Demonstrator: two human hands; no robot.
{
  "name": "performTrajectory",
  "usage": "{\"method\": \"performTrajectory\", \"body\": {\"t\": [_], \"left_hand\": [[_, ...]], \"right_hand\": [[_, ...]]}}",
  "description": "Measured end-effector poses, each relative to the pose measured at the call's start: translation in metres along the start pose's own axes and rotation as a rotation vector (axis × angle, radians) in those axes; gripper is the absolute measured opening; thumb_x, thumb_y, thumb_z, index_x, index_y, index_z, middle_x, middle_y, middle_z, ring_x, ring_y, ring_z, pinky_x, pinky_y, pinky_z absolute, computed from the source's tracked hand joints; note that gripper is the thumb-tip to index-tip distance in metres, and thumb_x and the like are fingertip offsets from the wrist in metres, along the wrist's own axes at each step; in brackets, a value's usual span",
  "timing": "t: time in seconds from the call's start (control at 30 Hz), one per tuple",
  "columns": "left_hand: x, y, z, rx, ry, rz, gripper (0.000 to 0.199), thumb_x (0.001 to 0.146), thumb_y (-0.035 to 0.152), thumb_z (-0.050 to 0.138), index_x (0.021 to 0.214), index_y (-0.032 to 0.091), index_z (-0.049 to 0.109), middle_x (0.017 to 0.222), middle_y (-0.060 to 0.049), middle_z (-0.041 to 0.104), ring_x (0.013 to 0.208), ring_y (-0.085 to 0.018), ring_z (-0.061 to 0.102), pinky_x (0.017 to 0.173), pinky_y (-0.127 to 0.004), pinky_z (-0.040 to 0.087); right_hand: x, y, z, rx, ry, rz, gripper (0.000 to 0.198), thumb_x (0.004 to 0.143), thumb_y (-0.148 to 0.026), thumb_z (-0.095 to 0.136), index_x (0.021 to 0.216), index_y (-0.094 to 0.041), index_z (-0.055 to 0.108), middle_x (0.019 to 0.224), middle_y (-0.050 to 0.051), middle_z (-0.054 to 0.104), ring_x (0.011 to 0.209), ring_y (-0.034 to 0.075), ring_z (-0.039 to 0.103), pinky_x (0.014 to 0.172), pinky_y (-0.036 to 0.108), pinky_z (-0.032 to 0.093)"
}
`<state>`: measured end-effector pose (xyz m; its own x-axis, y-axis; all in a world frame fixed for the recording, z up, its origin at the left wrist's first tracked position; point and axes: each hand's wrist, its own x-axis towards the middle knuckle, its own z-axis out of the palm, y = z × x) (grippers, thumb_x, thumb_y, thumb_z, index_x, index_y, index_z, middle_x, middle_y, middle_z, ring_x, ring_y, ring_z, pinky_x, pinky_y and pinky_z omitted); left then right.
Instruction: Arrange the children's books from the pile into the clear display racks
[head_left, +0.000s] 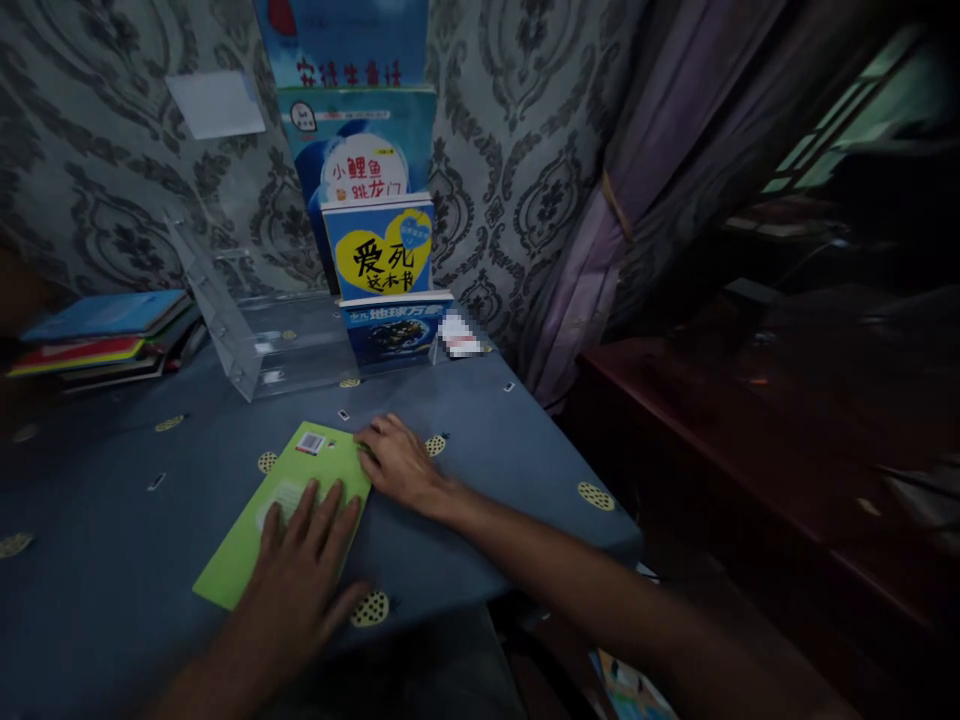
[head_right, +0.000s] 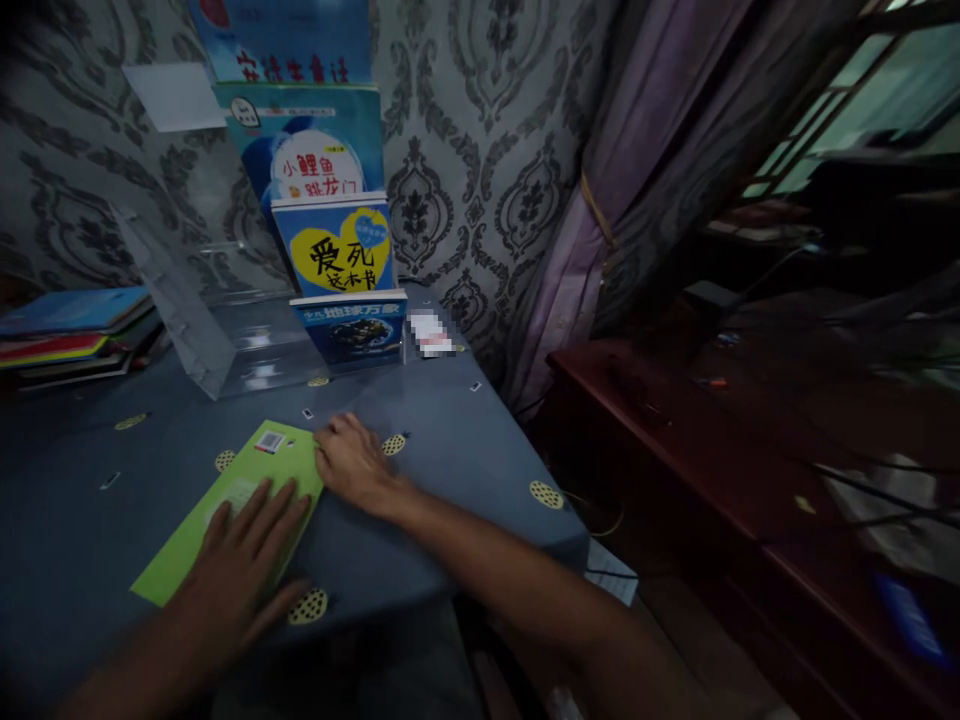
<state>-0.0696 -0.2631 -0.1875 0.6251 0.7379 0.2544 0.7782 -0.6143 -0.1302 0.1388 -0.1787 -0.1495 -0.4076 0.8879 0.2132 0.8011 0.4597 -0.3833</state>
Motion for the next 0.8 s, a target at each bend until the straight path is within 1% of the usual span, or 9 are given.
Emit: {"method": "performTrajectory", "body": {"t": [0.03,0.1,0.2,0.3,0.37,0.43,0.57,0.7,0.8], "left_hand": [[-0.003,0.004,0.001,0.008,0.002,-0.011,0.061,0.099,0.049,0.04,0.152,0.021,0.047,0.158,-0.017,0.045,0.149,-0.042,0.035,0.11,-0.069,0.037],[-0.005,-0.002,0.001,0.013,-0.007,-0.002,0.056,0.101,0.041,0.037,0.153,0.02,0.046,0.158,-0.016,0.046,0.149,-0.04,0.036,0.111,-0.069,0.036],[-0.001,-0.034,-0.008,-0.04,-0.063,0.102,0.053,0.104,0.033,0.033,0.155,0.022,0.04,0.159,-0.013,0.045,0.148,-0.032,0.04,0.116,-0.063,0.034],[0.005,-0.063,-0.025,-0.133,-0.153,0.193,0.055,0.103,0.03,0.034,0.158,0.026,0.033,0.161,-0.008,0.043,0.148,-0.025,0.041,0.122,-0.052,0.031],[0.012,-0.067,-0.034,-0.164,-0.199,0.174,0.056,0.101,0.031,0.039,0.156,0.026,0.036,0.161,-0.008,0.044,0.145,-0.025,0.045,0.122,-0.05,0.033],[0.024,-0.059,-0.038,-0.143,-0.193,0.096,0.051,0.099,0.032,0.043,0.149,0.022,0.046,0.155,-0.011,0.051,0.139,-0.028,0.051,0.117,-0.049,0.04],[0.053,-0.026,-0.036,-0.01,-0.146,-0.036,0.037,0.099,0.034,0.049,0.131,0.017,0.06,0.134,-0.016,0.065,0.124,-0.031,0.06,0.101,-0.044,0.053],[0.073,-0.007,-0.041,0.092,-0.219,-0.037,0.03,0.1,0.032,0.051,0.121,0.015,0.065,0.122,-0.016,0.07,0.109,-0.03,0.065,0.08,-0.039,0.061],[0.078,-0.002,-0.049,0.148,-0.285,-0.021,0.025,0.099,0.024,0.051,0.115,0.013,0.067,0.114,-0.016,0.072,0.101,-0.029,0.067,0.067,-0.034,0.06]], "right_hand": [[0.001,0.002,0.0,0.024,0.008,-0.004,0.02,0.099,-0.022,0.054,0.105,-0.017,0.073,0.103,0.009,0.068,0.103,0.023,0.059,0.094,0.034,0.048],[0.002,0.004,0.0,0.092,0.028,-0.002,0.022,0.098,-0.019,0.053,0.106,-0.017,0.073,0.104,0.009,0.07,0.102,0.022,0.061,0.097,0.035,0.047],[0.003,0.007,0.001,0.235,0.057,0.034,0.027,0.096,-0.014,0.052,0.114,-0.015,0.072,0.108,0.009,0.074,0.102,0.021,0.065,0.096,0.032,0.048],[0.005,0.01,0.003,0.376,0.068,0.121,0.031,0.096,-0.015,0.051,0.118,-0.017,0.072,0.098,0.005,0.077,0.088,0.019,0.069,0.082,0.029,0.051],[0.008,0.012,0.005,0.45,0.076,0.167,0.031,0.095,-0.016,0.05,0.117,-0.02,0.073,0.083,0.001,0.076,0.074,0.017,0.068,0.073,0.027,0.051],[0.01,0.015,0.007,0.527,0.089,0.182,0.032,0.094,-0.014,0.05,0.115,-0.02,0.073,0.075,-0.001,0.075,0.068,0.015,0.066,0.069,0.025,0.05],[0.011,0.02,0.009,0.687,0.091,0.192,0.032,0.092,-0.011,0.05,0.114,-0.016,0.072,0.075,0.0,0.075,0.067,0.014,0.068,0.071,0.025,0.052],[0.01,0.022,0.008,0.756,0.067,0.187,0.03,0.092,-0.009,0.05,0.112,-0.014,0.072,0.077,0.001,0.076,0.067,0.013,0.068,0.072,0.025,0.053],[0.009,0.023,0.006,0.769,0.053,0.167,0.029,0.092,-0.008,0.05,0.11,-0.015,0.072,0.08,0.002,0.076,0.07,0.013,0.069,0.072,0.025,0.054]]}}
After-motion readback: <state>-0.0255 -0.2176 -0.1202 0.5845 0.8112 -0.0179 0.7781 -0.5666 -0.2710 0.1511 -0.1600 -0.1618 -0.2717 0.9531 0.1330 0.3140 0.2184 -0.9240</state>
